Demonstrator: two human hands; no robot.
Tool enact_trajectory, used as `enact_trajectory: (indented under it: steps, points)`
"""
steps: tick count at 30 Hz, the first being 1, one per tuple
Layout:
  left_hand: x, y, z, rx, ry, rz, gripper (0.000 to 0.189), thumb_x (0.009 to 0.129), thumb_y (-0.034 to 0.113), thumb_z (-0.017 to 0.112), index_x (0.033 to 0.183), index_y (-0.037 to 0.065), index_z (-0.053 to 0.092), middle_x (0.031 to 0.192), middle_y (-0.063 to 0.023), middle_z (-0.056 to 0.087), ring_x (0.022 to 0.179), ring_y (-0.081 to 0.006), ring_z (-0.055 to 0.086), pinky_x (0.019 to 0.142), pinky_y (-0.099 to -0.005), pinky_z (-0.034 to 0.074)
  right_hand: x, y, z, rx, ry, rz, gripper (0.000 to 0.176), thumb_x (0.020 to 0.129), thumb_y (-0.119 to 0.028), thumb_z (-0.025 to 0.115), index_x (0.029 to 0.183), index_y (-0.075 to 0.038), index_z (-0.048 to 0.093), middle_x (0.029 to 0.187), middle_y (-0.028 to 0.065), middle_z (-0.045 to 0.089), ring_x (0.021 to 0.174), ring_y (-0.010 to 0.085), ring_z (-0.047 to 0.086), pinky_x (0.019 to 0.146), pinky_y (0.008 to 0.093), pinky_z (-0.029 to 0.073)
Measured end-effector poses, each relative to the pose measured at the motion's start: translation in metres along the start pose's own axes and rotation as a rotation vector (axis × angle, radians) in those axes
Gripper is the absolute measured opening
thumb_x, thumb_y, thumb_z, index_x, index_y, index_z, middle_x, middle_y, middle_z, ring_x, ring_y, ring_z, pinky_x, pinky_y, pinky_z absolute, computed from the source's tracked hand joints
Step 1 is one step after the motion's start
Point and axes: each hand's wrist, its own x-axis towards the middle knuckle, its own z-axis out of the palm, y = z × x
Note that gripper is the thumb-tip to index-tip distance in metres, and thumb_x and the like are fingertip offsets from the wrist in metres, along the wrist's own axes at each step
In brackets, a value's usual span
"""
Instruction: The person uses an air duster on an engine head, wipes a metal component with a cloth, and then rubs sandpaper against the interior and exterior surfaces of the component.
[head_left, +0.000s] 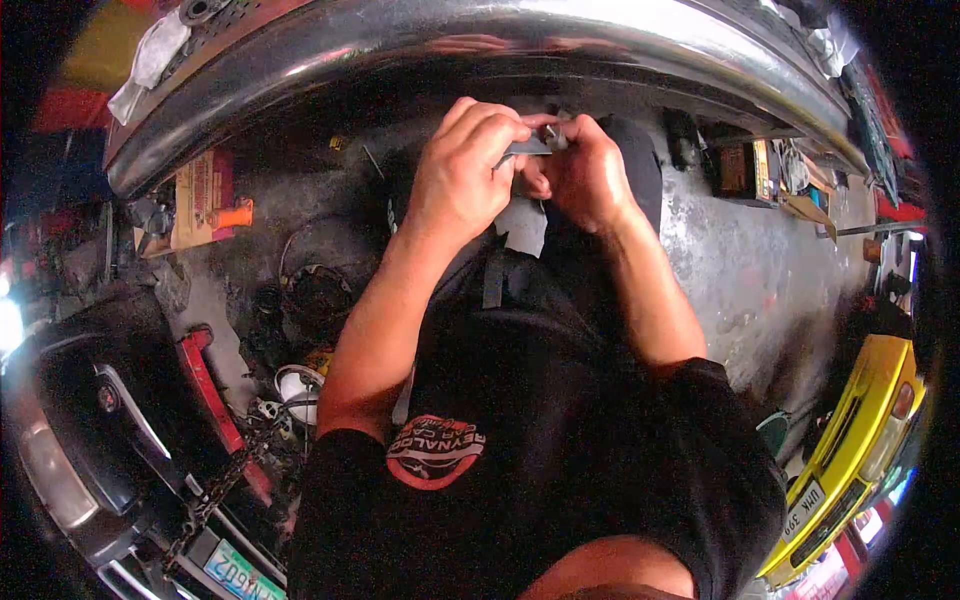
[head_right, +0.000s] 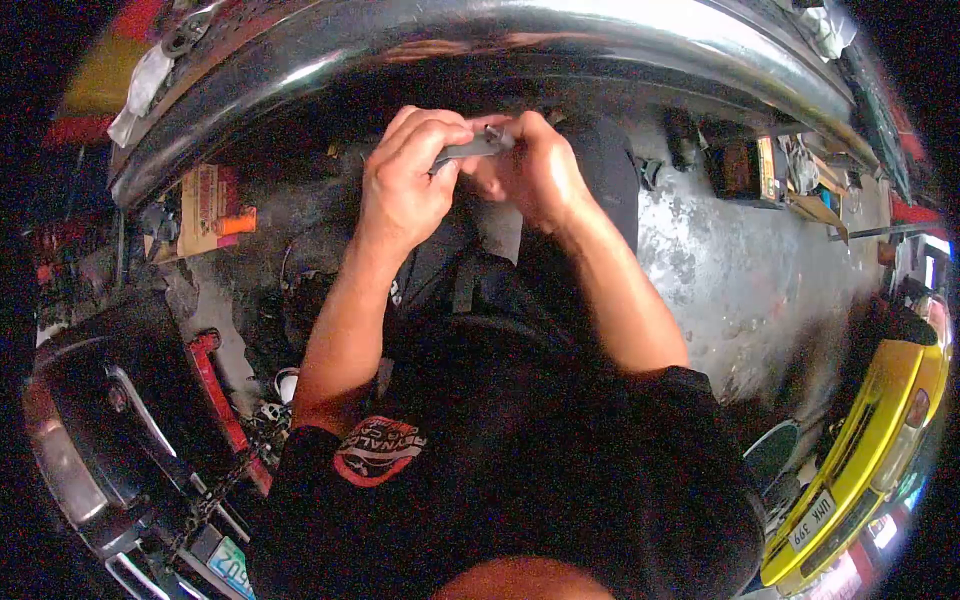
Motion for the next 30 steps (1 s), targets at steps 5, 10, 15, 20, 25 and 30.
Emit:
enact_trajectory:
  steps: [5,10,15,20,25,30]
  points:
    - [-0.003,-0.001,0.005,0.001,-0.010,-0.003,0.030,0.063,-0.010,0.068,0.088,0.003,0.058,0.095,-0.0099,0.064,0.090,-0.0306,0.060,0.078,-0.0388,0.050,0.008,0.004,-0.007,-0.192,0.278,0.186,0.040,0.093,-0.038,0.034,0.100,-0.006,0.058,0.065,0.0040,0.053,0.047,0.0120,0.039,0.045,0.0266,0.029]
    - [-0.004,0.012,0.012,-0.026,0.233,-0.415,0.015,0.084,0.000,0.065,0.098,0.003,0.061,0.093,-0.0102,0.066,0.085,-0.0246,0.066,0.076,-0.0343,0.052,0.011,0.008,-0.006,-0.079,0.089,-0.020,0.044,0.094,-0.039,0.032,0.093,-0.005,0.059,0.062,-0.0003,0.047,0.047,0.0099,0.033,0.045,0.0257,0.026]
    - [-0.019,0.020,0.025,-0.187,0.172,-0.376,0.024,0.094,0.006,0.056,0.117,0.000,0.052,0.098,-0.0145,0.066,0.085,-0.0209,0.067,0.076,-0.0328,0.053,0.012,0.006,-0.008,0.027,-0.029,-0.150,0.050,0.094,-0.040,0.029,0.090,-0.002,0.061,0.061,-0.0012,0.046,0.050,0.0093,0.034,0.045,0.0249,0.026]
    - [-0.031,0.002,0.044,0.050,0.132,-0.040,0.029,0.079,0.001,0.065,0.107,0.000,0.054,0.093,-0.0187,0.060,0.080,-0.0364,0.058,0.071,-0.0431,0.047,0.017,0.015,-0.007,-0.216,0.111,-0.378,0.048,0.095,-0.037,0.030,0.092,-0.003,0.064,0.070,0.0021,0.056,0.061,0.0115,0.046,0.056,0.0262,0.036]
    - [-0.019,0.009,0.050,0.192,0.153,0.023,0.031,0.076,0.002,0.068,0.103,0.001,0.054,0.090,-0.0180,0.059,0.077,-0.0373,0.058,0.069,-0.0450,0.047,0.020,0.014,-0.008,-0.392,0.188,-0.504,0.047,0.095,-0.033,0.028,0.091,-0.004,0.065,0.083,0.0050,0.064,0.071,0.0141,0.053,0.070,0.0288,0.043]
    - [0.020,0.042,0.025,0.151,-0.205,-0.481,0.027,0.076,0.001,0.065,0.101,0.000,0.053,0.090,-0.0182,0.058,0.078,-0.0372,0.057,0.071,-0.0446,0.047,0.011,0.005,-0.010,-0.281,0.172,-0.354,0.047,0.096,-0.034,0.029,0.091,-0.005,0.065,0.075,0.0031,0.060,0.065,0.0111,0.050,0.060,0.0258,0.041]
